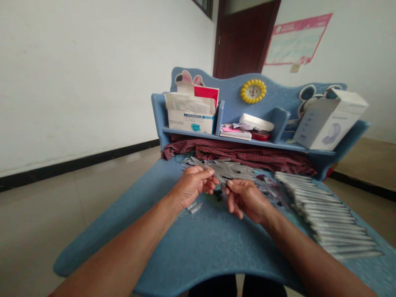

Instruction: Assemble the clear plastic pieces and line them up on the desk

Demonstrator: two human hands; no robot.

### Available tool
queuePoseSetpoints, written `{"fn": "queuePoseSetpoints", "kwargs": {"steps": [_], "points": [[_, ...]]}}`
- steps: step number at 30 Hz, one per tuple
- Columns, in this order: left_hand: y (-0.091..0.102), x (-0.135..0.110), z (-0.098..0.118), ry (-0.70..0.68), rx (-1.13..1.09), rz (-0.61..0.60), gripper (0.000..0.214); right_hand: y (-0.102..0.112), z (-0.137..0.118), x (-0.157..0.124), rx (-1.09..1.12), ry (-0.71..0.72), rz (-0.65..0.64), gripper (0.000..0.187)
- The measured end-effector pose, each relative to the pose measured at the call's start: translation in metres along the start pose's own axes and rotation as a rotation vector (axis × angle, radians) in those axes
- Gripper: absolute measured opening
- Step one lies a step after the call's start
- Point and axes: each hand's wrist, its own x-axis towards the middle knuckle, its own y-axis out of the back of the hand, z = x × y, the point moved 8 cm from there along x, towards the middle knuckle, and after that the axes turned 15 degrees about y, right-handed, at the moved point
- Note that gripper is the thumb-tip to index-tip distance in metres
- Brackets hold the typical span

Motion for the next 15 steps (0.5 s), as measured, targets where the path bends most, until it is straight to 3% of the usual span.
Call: {"fn": "queuePoseSetpoints", "kwargs": {"steps": [7,11,15], "points": [[-0.005,-0.003,0.005,-0.030,0.037,-0.094,0.015,-0.006,-0.002,-0.002,0.123,-0.029,-0.058,0.027],[-0.003,-0.001,0.003,-0.028,0.101,-0.071,0.019,0.005,-0.003,0.001,-0.149,-0.015,0.003,0.037],[-0.007,0.000,-0.005,0.026,0.208,-0.044,0.022,0.015,-0.022,0.008,-0.488,0.189,0.104,0.032]]}}
